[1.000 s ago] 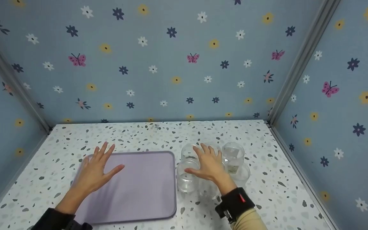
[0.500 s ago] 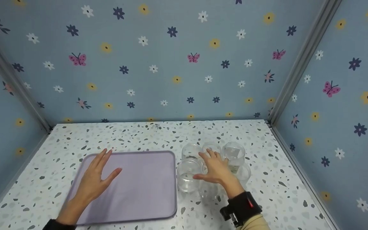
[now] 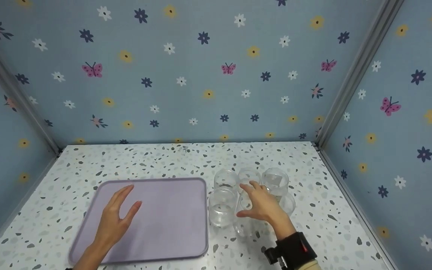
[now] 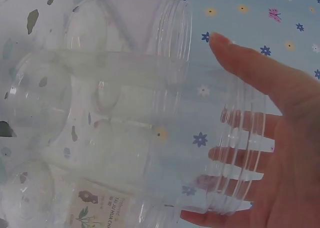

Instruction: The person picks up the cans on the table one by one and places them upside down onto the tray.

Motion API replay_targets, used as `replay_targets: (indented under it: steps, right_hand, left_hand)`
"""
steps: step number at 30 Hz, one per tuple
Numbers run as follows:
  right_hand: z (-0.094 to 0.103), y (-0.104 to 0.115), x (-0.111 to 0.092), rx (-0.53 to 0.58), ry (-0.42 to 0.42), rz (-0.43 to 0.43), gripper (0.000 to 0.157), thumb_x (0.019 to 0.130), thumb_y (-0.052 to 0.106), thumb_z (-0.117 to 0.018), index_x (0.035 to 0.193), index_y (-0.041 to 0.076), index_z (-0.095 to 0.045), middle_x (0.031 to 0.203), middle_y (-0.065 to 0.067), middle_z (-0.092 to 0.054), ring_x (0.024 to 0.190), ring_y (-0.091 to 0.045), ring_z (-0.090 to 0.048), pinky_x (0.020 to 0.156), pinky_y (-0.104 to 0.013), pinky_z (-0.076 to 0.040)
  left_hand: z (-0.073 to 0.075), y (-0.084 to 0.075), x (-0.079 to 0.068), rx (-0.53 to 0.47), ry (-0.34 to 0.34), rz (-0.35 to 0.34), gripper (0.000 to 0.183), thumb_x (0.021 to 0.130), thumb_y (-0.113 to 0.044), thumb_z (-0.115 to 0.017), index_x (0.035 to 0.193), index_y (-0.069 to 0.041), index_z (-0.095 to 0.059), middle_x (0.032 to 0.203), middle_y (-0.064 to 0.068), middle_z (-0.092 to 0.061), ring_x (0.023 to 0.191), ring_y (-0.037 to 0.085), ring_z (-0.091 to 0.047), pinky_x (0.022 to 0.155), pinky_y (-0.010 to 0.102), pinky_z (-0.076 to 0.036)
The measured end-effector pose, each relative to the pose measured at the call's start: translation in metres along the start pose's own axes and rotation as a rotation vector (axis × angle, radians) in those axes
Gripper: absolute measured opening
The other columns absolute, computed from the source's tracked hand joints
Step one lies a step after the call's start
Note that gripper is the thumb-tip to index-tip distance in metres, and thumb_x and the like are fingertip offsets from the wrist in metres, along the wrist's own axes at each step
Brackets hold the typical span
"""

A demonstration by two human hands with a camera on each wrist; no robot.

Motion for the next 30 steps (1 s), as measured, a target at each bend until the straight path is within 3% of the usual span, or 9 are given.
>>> replay_targets:
  steps: [3,8,10,15,22,30]
  right_hand:
    - [0.001,0.000,-0.004,-0.013,-0.014,-0.033,0.078,0.066,0.042,-0.074,0.129,0.006,-0.044,0.123,-0.021,-0.043,0.107,-0.042,-0.044,0.071,-0.052,-0.045]
    - [0.003,0.002,-0.012,0.024,-0.049,-0.070,0.076,0.067,0.046,-0.072,0.128,0.009,-0.046,0.116,-0.015,-0.048,0.086,-0.022,-0.053,0.060,-0.036,-0.045]
    - [0.005,0.003,-0.017,0.049,-0.049,-0.093,0.077,0.067,0.050,-0.070,0.129,0.010,-0.046,0.117,-0.015,-0.047,0.085,-0.021,-0.054,0.062,-0.036,-0.045]
    - [0.011,0.010,-0.026,0.105,-0.028,-0.153,0.077,0.068,0.056,-0.065,0.129,0.013,-0.045,0.125,-0.021,-0.043,0.103,-0.035,-0.050,0.075,-0.051,-0.043]
    - [0.011,0.017,-0.033,0.243,-0.087,-0.148,0.063,0.072,0.045,-0.068,0.122,0.012,-0.051,0.112,-0.006,-0.054,0.091,-0.023,-0.054,0.074,-0.041,-0.044]
    - [0.008,0.031,-0.033,0.420,-0.144,-0.144,0.049,0.074,0.033,-0.070,0.117,0.015,-0.053,0.106,-0.004,-0.056,0.088,-0.020,-0.055,0.074,-0.040,-0.044]
  left_hand:
    - [-0.003,-0.002,-0.004,-0.033,0.005,0.011,0.050,0.083,-0.032,-0.061,0.124,-0.004,-0.050,0.123,0.011,-0.049,0.116,0.026,-0.042,0.093,0.044,-0.035]
    - [-0.005,-0.005,-0.009,-0.083,0.020,0.019,0.046,0.086,-0.031,-0.058,0.123,-0.005,-0.051,0.122,0.009,-0.050,0.116,0.026,-0.043,0.093,0.044,-0.035]
    - [-0.007,-0.006,-0.012,-0.099,0.021,0.020,0.045,0.086,-0.030,-0.058,0.123,-0.005,-0.051,0.121,0.009,-0.051,0.115,0.026,-0.043,0.092,0.044,-0.035]
    - [-0.011,-0.008,-0.019,-0.141,0.013,0.015,0.043,0.085,-0.027,-0.059,0.122,-0.005,-0.052,0.120,0.009,-0.051,0.113,0.025,-0.045,0.091,0.044,-0.037]
    - [-0.017,-0.014,-0.024,-0.170,0.029,-0.002,0.042,0.086,-0.025,-0.059,0.123,-0.006,-0.052,0.120,0.008,-0.051,0.114,0.023,-0.045,0.092,0.043,-0.037]
    - [-0.021,-0.020,-0.030,-0.197,0.050,-0.021,0.043,0.086,-0.023,-0.059,0.123,-0.005,-0.051,0.121,0.007,-0.050,0.114,0.022,-0.045,0.091,0.042,-0.038]
Point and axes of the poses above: each hand's wrist, its own x-axis towards the middle knuckle, its own z-axis out of the back of the hand, y = z × x, the point moved 1 cm from there along x, towards the middle knuckle
